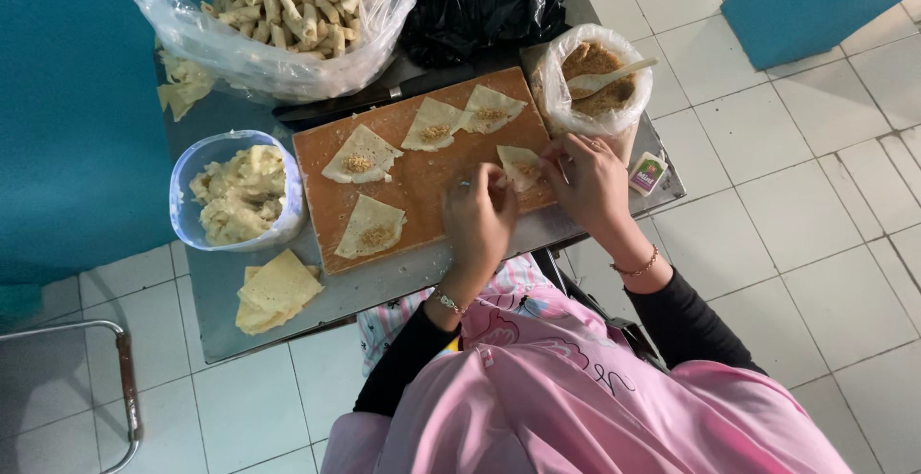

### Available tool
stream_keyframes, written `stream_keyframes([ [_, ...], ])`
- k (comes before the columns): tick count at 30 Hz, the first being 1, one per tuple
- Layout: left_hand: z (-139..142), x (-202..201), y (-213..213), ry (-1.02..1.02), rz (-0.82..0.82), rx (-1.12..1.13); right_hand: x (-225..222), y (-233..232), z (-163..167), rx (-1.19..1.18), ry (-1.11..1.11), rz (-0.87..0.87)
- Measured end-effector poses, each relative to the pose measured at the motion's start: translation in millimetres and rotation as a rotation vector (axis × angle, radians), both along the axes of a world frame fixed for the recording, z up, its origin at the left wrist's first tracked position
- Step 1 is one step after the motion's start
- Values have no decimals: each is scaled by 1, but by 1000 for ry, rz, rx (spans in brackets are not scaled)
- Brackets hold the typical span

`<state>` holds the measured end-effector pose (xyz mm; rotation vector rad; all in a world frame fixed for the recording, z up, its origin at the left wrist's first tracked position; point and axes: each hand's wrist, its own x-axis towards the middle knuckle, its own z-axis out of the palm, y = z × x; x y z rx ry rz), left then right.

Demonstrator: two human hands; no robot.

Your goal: The person sits at a small metal table and fills triangular pastry wrappers with filling taken by hand from a plastic container, then folds and presses each wrapper closed on a wooden board, setting finished pieces aside and reaching for new wrappers. A bag of brown filling with a spoon and a bag of finished snack pieces sit on the table.

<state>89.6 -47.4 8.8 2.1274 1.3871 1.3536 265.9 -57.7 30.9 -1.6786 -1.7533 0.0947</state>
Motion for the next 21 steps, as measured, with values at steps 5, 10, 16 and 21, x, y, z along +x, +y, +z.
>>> stream_keyframes([
  [5, -2, 0, 7, -128, -62, -111, -2, 1, -4, 58, 175, 59],
  [10, -4, -1, 6, -160, -63, -89, -5, -4, -4, -5, 231, 41],
  [16, -3, -7, 1, -167, -79, -167, -11, -14, 1, -33, 285, 65],
  [21, -1, -12, -6, -130, -75, -125, -18, -23, 6, -40, 245, 72],
])
